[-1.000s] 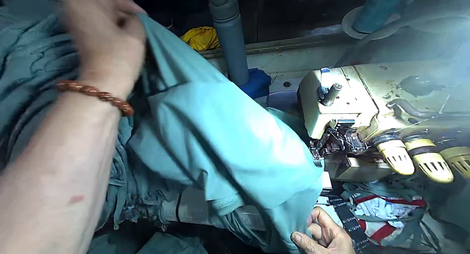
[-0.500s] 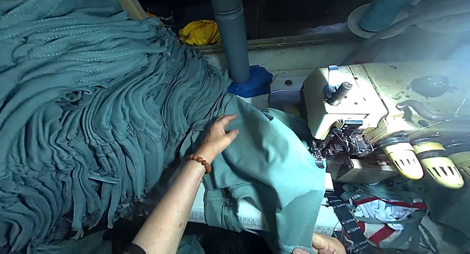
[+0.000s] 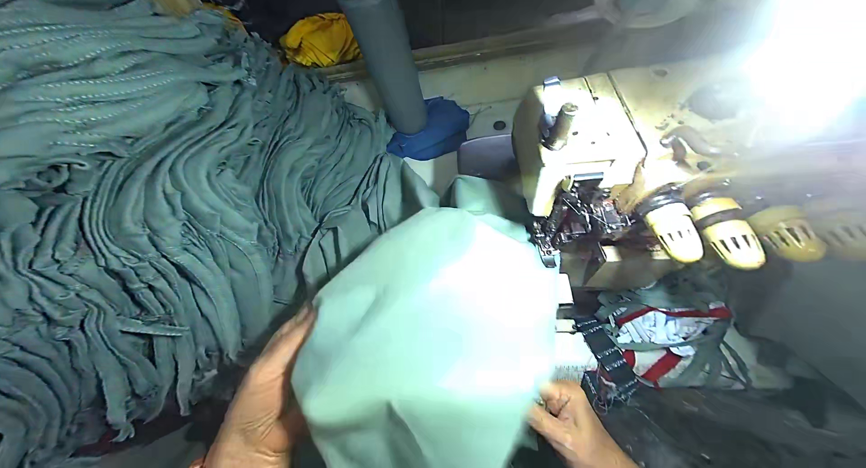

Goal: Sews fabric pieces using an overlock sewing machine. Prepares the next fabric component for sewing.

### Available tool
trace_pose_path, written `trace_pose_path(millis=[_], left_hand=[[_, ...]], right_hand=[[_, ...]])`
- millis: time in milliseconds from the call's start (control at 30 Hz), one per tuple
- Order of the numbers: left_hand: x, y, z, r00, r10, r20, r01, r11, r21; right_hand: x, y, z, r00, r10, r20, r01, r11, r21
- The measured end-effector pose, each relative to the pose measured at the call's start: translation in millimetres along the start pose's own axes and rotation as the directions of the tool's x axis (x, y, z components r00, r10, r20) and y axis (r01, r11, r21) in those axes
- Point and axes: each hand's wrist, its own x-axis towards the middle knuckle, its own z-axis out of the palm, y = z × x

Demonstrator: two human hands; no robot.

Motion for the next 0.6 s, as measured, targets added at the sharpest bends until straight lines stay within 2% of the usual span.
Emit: trace_pose_path(millis=[33, 67, 100, 133, 167, 200, 233, 267, 367, 433, 467, 500, 567, 600], left_hand=[[3, -9, -15, 0.999, 0.001, -0.041, 0.008, 0.978, 0.208], [6, -18, -31, 0.998, 0.052, -0.042, -0.026, 0.88, 0.474], [6, -28, -44, 0.987, 0.159, -0.007, -0.103, 0.674, 0.731], [1, -35, -51, 0.952, 0.299, 0.069, -0.2, 0.434, 0.879], [-7, -39, -49, 0.891, 0.419, 0.177, -0.299, 0.244, 0.923], [-17, -40, -39, 0.81, 0.509, 0.292, -0.403, 0.121, 0.907], [-27, -43, -23, 0.726, 0.563, 0.395, -0.51, 0.055, 0.859], [-37, -50, -5, 0.66, 0.572, 0.487, -0.615, 0.039, 0.788], [-57, -88, 34, 0.561, 0.466, 0.684, -0.782, 0.029, 0.622], [-55, -111, 43, 0.521, 0.519, 0.678, -0.807, 0.042, 0.588], [-52, -116, 47, 0.541, 0.56, 0.628, -0.801, 0.117, 0.587], [-50, -116, 52, 0.597, 0.574, 0.561, -0.775, 0.232, 0.588], [-46, -106, 63, 0.758, 0.51, 0.408, -0.651, 0.551, 0.521], [-43, -98, 66, 0.811, 0.462, 0.359, -0.585, 0.666, 0.463]], right_hand=[[-1, 2, -1, 1.0, -0.021, -0.003, 0.021, 1.0, 0.006], [-2, 3, -2, 0.999, -0.039, -0.001, 0.039, 0.999, 0.005], [-4, 3, -2, 0.998, -0.059, 0.005, 0.059, 0.998, -0.005], [-8, 2, -3, 0.996, -0.082, 0.02, 0.082, 0.996, -0.016], [-10, 1, -5, 0.993, -0.114, 0.042, 0.115, 0.993, -0.024], [-12, 1, -6, 0.986, -0.154, 0.071, 0.157, 0.987, -0.035], [-13, -1, -7, 0.976, -0.194, 0.102, 0.2, 0.979, -0.048], [-14, -3, -8, 0.965, -0.228, 0.131, 0.238, 0.969, -0.06], [-15, -13, -8, 0.933, -0.294, 0.205, 0.314, 0.947, -0.071], [-15, -18, -9, 0.918, -0.316, 0.24, 0.341, 0.937, -0.069], [-15, -18, -10, 0.913, -0.321, 0.25, 0.346, 0.936, -0.065], [-15, -18, -10, 0.913, -0.319, 0.254, 0.344, 0.937, -0.057], [-15, -17, -11, 0.918, -0.299, 0.262, 0.317, 0.948, -0.03], [-14, -16, -11, 0.922, -0.284, 0.263, 0.298, 0.954, -0.017]])
